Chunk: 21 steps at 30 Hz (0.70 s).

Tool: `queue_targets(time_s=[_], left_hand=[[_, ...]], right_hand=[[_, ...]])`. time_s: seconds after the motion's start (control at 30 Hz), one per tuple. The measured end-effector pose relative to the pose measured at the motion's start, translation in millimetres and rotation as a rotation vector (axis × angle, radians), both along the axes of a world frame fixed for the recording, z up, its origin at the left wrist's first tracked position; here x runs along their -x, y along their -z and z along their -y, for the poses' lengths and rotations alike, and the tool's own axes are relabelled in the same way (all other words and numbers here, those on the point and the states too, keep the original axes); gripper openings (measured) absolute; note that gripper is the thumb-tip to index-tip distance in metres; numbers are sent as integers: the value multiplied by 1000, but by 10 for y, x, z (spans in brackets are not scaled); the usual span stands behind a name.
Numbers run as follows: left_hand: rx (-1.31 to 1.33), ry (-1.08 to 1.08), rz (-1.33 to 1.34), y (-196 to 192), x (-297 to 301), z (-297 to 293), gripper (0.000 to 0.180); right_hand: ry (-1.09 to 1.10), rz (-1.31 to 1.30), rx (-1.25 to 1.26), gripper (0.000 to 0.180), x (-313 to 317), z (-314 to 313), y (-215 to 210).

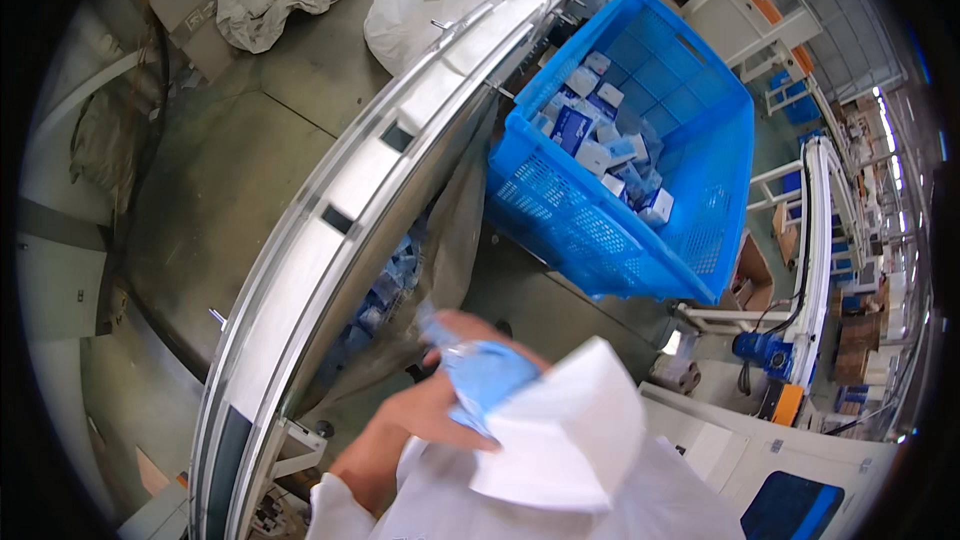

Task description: The person picks up blue-packaged items from a large blue crate and places them onto a conveyor belt, occasionally handling loose white tissues.

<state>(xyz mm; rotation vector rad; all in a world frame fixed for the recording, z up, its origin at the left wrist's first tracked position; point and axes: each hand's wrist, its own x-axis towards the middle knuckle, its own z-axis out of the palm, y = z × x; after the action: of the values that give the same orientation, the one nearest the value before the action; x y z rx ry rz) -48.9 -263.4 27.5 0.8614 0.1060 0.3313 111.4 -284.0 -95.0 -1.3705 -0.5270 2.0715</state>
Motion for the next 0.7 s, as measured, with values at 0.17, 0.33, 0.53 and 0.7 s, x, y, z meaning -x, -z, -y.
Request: queue_targets(time_s=[0.17,0.33,0.53,0.7], left_hand=[[-99,-89,-307,92,501,-171,72],[-113,-306,-367,442,851,161,68],[-134,-387,-550,563,1191,180,67],[-156,-426,-612,820,1257,16,59]], right_hand=[[169,533,-178,17,-276,-525,196],[143,402,211,58,327,-821,968],[-355,-187,222,88,308,-992,362],[-432,-114,-51,78,28,-602,-509]])
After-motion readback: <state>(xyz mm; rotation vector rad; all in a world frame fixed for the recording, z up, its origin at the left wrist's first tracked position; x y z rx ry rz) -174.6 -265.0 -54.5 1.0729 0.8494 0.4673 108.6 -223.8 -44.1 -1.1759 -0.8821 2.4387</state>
